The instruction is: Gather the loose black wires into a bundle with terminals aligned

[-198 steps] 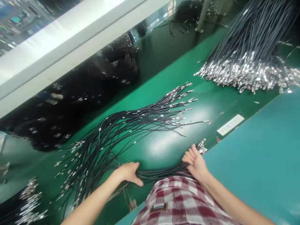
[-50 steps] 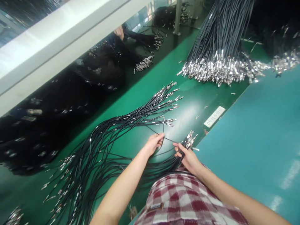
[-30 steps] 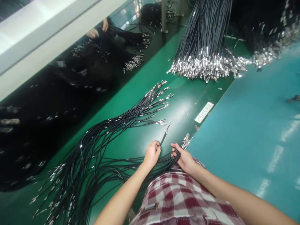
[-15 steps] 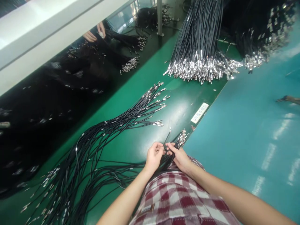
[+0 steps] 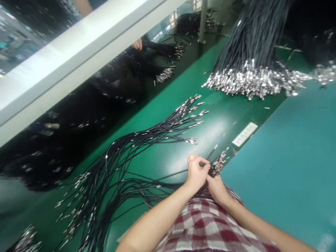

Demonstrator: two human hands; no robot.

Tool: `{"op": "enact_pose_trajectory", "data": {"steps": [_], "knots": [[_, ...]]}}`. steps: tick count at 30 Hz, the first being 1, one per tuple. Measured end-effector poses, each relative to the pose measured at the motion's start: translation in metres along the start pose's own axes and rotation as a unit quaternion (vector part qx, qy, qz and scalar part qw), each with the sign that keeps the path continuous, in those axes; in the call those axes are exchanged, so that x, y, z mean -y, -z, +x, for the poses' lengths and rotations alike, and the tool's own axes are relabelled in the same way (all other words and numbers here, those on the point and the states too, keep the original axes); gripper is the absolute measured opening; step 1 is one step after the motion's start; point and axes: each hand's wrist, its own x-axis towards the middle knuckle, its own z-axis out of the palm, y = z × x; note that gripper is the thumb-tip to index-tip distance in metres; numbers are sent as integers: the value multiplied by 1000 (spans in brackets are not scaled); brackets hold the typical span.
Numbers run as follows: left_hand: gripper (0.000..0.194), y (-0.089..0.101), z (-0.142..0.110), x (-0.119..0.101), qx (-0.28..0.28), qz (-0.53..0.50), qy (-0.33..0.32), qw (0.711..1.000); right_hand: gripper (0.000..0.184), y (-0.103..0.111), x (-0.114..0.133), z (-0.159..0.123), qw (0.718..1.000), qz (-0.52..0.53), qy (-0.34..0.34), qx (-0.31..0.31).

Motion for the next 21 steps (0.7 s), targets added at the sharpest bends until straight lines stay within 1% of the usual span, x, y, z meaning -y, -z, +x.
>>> {"op": "enact_pose_trajectory", "data": {"steps": [2,4,6,9,11,12,13,14,16,17,18,19,20,21], "knots": [[5,0,-1,4,-11,-11,-2,1000,30,3,-2,0,1000,-27,6,6],[3,-2,-1,8,-16,-47,9,999,30,7,-5,1,999,-30,14,7],[11,-7,-1,13,-12,-94,28,995,30,10,-10,3,1000,-20,14,10],[29,-14,1,19,21,-159,60,985,29,15,-14,6,999,-12,-20,27],[41,-7,2,23,65,-191,70,977,31,16,-12,8,998,-20,-52,39],[46,2,2,26,84,-191,61,976,32,16,-9,9,997,-24,-64,44],[49,15,1,31,97,-171,44,979,34,14,-6,11,996,-25,-70,45],[49,32,-2,38,107,-126,24,986,36,11,-2,12,996,-25,-70,44],[42,77,-13,55,125,21,5,992,41,1,6,16,998,-29,-52,20],[45,102,-20,65,148,99,28,984,44,-6,11,17,999,-34,-35,4],[56,127,-30,74,172,149,75,971,45,-14,16,18,999,-37,-15,-4],[65,149,-40,82,180,179,122,960,46,-23,21,18,999,-36,1,1],[69,168,-51,89,166,210,149,952,45,-31,26,17,1000,-23,8,20],[70,182,-62,93,146,251,161,943,44,-40,31,15,999,3,4,48]]}}
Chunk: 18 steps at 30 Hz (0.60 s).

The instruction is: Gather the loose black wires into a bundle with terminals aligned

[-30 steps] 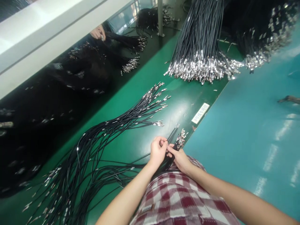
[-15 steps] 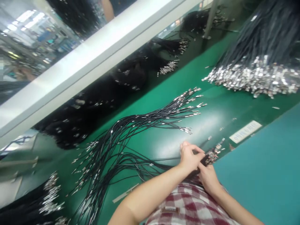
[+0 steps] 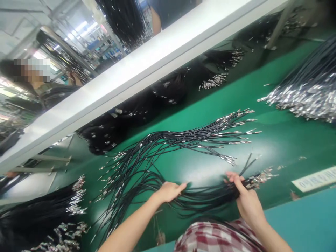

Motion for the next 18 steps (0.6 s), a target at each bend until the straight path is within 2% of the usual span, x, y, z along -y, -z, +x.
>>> {"op": "enact_pose_trajectory", "data": {"steps": [3,4,6,7,8,9,11,12,13,15,16,18], "knots": [[69,1,-27,16,-75,114,52,989,39,-20,12,-3,989,118,-42,74],[69,-3,-30,16,-70,130,61,987,38,-23,13,-3,984,151,-55,76],[60,-6,-26,9,-13,117,53,992,40,-21,10,-1,978,187,-81,46],[52,-4,-16,5,10,97,36,995,44,-16,6,1,976,191,-102,19],[42,2,-2,-1,4,83,12,996,49,-10,2,4,974,189,-127,-8],[30,13,17,-7,-36,80,-14,996,53,-2,-3,6,970,186,-151,-32],[12,42,63,-21,-199,112,-64,972,57,12,-11,9,962,189,-186,-59],[21,59,87,-27,-266,135,-84,951,57,18,-13,10,959,196,-194,-65],[35,74,110,-33,-297,156,-88,938,56,21,-14,11,956,206,-198,-68],[48,99,146,-41,-299,186,-80,933,55,22,-14,12,949,229,-205,-71],[46,108,157,-42,-279,194,-82,937,54,21,-13,12,946,239,-208,-71],[31,117,162,-41,-239,197,-107,945,53,19,-11,13,941,253,-212,-71]]}}
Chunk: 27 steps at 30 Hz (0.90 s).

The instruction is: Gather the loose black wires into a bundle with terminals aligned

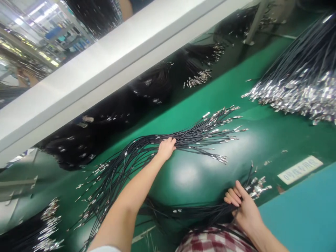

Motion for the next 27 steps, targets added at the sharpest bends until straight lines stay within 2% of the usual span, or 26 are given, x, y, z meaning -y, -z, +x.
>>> {"op": "enact_pose_trajectory", "data": {"steps": [2,4,6,8,10,12,14,17,19,22,25,27], "knots": [[15,5,-13,3,1,-1,-35,999,52,-1,1,0,1000,8,-4,5],[19,7,-41,0,-27,30,-57,998,51,0,1,1,1000,14,-9,12],[27,-2,-74,-12,-38,78,-84,993,51,4,2,2,1000,16,-13,22],[28,-22,-108,-29,16,106,-126,986,50,8,2,3,999,15,-13,27],[26,-46,-138,-46,118,110,-159,974,44,12,1,4,1000,13,-7,22],[24,-63,-160,-55,196,104,-151,963,30,14,0,4,1000,11,2,-4],[24,-67,-174,-54,223,103,-109,963,17,15,0,3,999,7,8,-39],[20,-55,-180,-45,209,132,-62,967,14,14,2,2,998,1,9,-68],[18,-51,-177,-46,171,135,-73,973,15,13,3,2,997,-8,12,-74],[31,-64,-164,-66,119,68,-137,981,14,15,3,3,997,-12,18,-74],[10,-86,-147,-90,110,0,-156,982,13,20,1,3,998,-3,27,-63],[13,-90,-140,-100,85,-71,-140,984,17,24,-1,0,998,-1,36,-46]]}}
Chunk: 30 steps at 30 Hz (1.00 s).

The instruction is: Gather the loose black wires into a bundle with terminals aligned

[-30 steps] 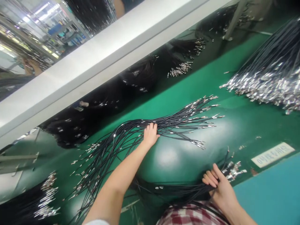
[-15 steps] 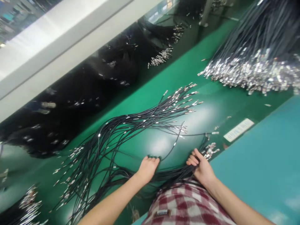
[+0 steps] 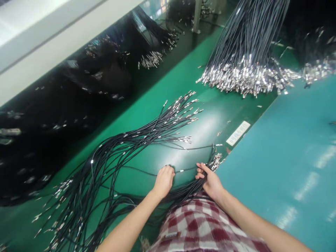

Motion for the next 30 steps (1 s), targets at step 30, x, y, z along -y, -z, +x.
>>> {"op": "enact_pose_trajectory", "data": {"steps": [30], "knots": [[31,1,-27,16,-38,-87,-109,989,13,1,6,1,1000,16,-17,-7]]}}
